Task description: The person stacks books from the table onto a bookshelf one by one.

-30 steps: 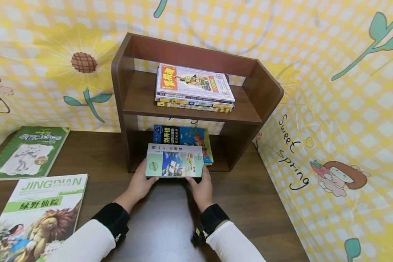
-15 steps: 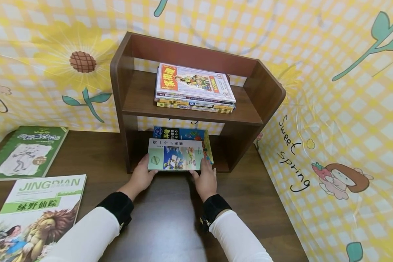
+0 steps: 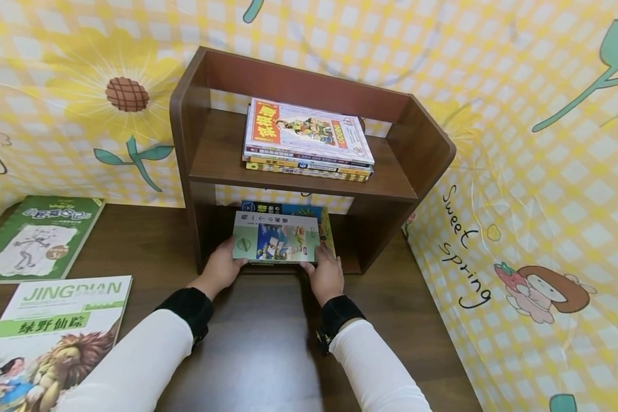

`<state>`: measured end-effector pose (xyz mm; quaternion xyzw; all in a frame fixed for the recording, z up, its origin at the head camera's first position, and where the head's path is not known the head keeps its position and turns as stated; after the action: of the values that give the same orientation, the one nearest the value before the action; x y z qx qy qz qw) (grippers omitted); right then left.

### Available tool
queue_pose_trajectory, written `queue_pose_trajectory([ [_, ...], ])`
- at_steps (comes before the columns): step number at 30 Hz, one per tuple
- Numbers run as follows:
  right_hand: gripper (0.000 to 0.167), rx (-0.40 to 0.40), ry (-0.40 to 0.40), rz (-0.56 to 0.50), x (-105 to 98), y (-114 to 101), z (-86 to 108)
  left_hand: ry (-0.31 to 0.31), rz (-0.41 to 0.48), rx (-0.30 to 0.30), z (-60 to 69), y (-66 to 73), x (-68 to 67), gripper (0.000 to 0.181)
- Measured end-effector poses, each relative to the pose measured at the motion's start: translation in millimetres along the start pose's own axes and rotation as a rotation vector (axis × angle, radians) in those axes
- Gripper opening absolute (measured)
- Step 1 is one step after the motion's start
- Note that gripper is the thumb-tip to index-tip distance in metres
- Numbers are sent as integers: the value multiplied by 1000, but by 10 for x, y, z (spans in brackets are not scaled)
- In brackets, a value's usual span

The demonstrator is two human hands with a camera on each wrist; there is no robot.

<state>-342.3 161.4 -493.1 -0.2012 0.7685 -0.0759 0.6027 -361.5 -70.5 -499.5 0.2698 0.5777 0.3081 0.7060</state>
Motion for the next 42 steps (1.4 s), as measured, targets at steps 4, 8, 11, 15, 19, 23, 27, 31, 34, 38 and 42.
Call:
queue_pose_trajectory([
  [4, 57, 4, 6, 17, -15, 13, -55, -38, -3, -30, -31, 32, 6, 69],
  [8, 57, 11, 5, 12, -6, 29, -96, -46, -13, -31, -49, 54, -9, 68],
  [11, 58, 24, -4, 2, 12, 46, -127, -39, -7, -24, -72, 65, -23, 66],
  [15, 59, 37, -5, -3, 16, 59, -140, -38, -5, -33, -87, 59, -29, 67],
  [19, 58, 38, -9, 7, 6, 62, -147, -46, -20, -55, -90, 46, -30, 68],
  [23, 58, 38, -16, 5, 4, 64, -153, -48, -22, -55, -78, 60, -38, 70],
  [27, 58, 11, -32, -1, 16, 49, -138, -45, -21, -47, -63, 62, -41, 69],
  [31, 59, -30, -64, -39, 3, 12, -89, -24, -12, -12, -27, 42, -75, 65],
  [34, 58, -48, -54, -75, -8, 18, -33, -28, 6, 7, 30, -5, -87, 64],
  [38, 58, -51, -29, -117, -30, 53, 72, -53, 3, -2, 148, -106, -102, 66],
  [42, 59, -54, -15, -132, -92, 47, 223, -52, 7, 2, 293, -216, -164, 66],
])
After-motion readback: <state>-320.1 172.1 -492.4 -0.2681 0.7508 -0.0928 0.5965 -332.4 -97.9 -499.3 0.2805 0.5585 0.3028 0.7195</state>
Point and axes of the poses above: each hand's wrist, its own z-axis away from the middle knuckle, its own x-axis out of the palm, y = z × x, the point moved 8 cm from there along -z, towards the middle knuckle, and after that the axes turned 10 degrees about -x, right-handed, at the moved point
